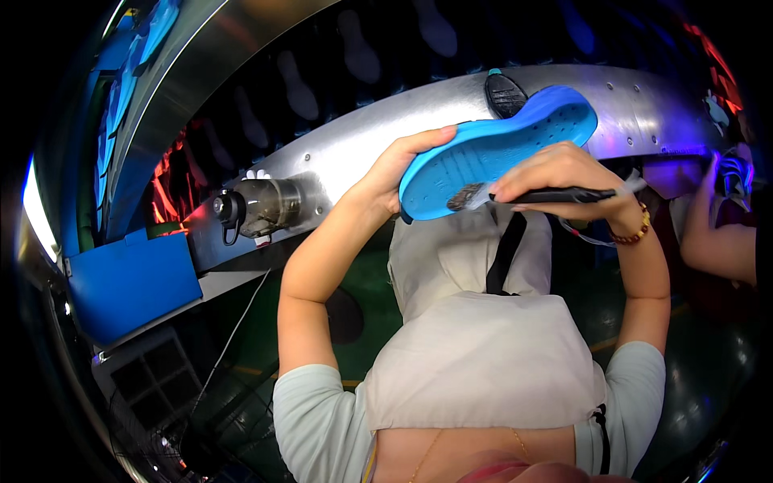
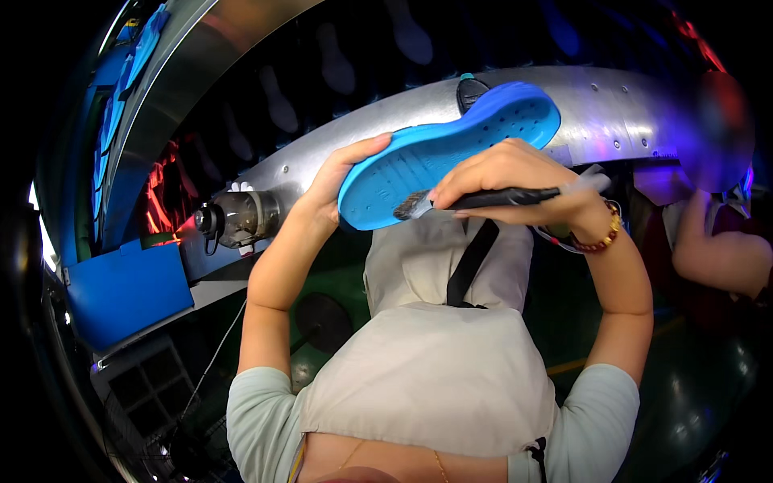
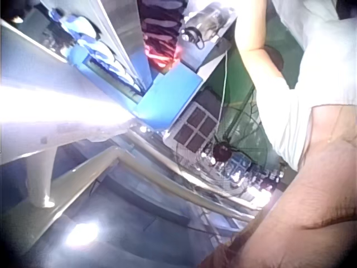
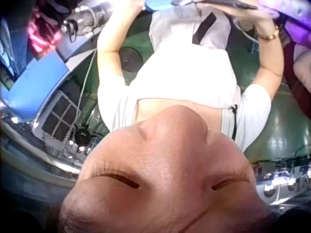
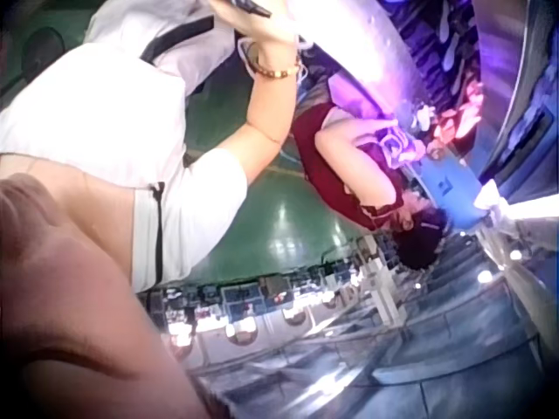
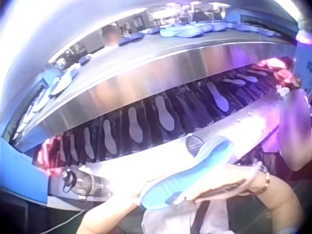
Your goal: The person scrubs the soles of blue plastic slippers using a brush. They pick up a slipper from a conveyor belt, scrub the bottom surface, and place it back on the belt. The process is repeated for multiple slippers in a continuous loop.
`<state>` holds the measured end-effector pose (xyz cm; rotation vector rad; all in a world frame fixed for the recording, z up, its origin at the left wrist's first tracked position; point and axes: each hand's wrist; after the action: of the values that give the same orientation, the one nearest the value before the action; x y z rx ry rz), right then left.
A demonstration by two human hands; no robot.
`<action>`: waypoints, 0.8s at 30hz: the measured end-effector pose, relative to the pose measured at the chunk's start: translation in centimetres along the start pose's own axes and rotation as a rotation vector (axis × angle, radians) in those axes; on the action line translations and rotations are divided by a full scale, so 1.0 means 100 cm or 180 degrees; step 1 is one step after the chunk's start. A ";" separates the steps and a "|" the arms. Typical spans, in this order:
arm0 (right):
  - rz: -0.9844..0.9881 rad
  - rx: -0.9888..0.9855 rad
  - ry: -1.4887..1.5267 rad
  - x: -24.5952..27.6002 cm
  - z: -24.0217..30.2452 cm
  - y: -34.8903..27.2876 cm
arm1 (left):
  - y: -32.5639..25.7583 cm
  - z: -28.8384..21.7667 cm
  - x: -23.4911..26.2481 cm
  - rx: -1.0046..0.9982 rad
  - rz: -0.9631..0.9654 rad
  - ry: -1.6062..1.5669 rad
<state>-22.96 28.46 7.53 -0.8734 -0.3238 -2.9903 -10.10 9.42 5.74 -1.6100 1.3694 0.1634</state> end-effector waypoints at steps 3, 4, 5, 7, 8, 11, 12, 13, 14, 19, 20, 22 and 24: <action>0.0480 -0.0170 -0.0130 0.000 0.000 -0.004 | 0.006 0.003 0.008 0.0193 0.0079 0.0437; 0.0796 -0.0289 -0.0523 0.001 -0.002 -0.004 | 0.006 0.004 0.011 0.0191 0.0053 0.0438; 0.0785 -0.0297 -0.0522 0.007 -0.001 -0.003 | 0.005 0.002 0.014 0.0202 0.0058 0.0445; 0.0545 0.0119 -0.0154 0.025 -0.001 -0.001 | 0.000 -0.002 0.008 0.0174 0.0109 0.0440; 0.0192 -0.0004 -0.0071 0.026 -0.008 -0.002 | -0.004 -0.002 0.002 0.0125 -0.0037 0.0444; 0.0651 -0.0471 -0.0445 0.030 -0.009 -0.008 | -0.007 -0.002 0.004 0.0055 -0.0208 0.0808; 0.0763 -0.0590 -0.0705 0.032 -0.004 -0.008 | -0.007 0.000 0.010 0.0045 -0.0216 0.0807; 0.0767 -0.0578 -0.0706 0.035 -0.003 -0.007 | -0.007 0.003 0.018 -0.0008 -0.0341 0.0783; 0.0608 -0.0527 -0.0344 0.039 -0.005 -0.006 | -0.007 0.004 0.023 -0.0063 -0.0467 0.0758; -0.0038 -0.0536 -0.0051 0.038 -0.036 -0.019 | -0.006 0.003 0.028 -0.0264 -0.0467 0.0650; 0.0008 -0.0973 -0.0177 0.042 -0.035 -0.027 | -0.005 0.002 0.030 -0.0325 -0.0474 0.0740; -0.0034 -0.1824 -0.0038 0.039 -0.018 -0.024 | -0.003 0.004 0.034 -0.0463 -0.0398 0.0365; -0.0505 -0.1590 0.0533 0.027 -0.011 -0.019 | 0.005 0.006 0.046 -0.0476 -0.0054 -0.0046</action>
<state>-25.95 30.21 7.70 -0.6263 0.3930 -3.3218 -8.63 6.80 2.18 -1.7400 1.3586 0.2723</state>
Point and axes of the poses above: each hand's wrist, its own y-axis towards the middle knuckle, its own x-axis out of the back of the hand, z = x × y
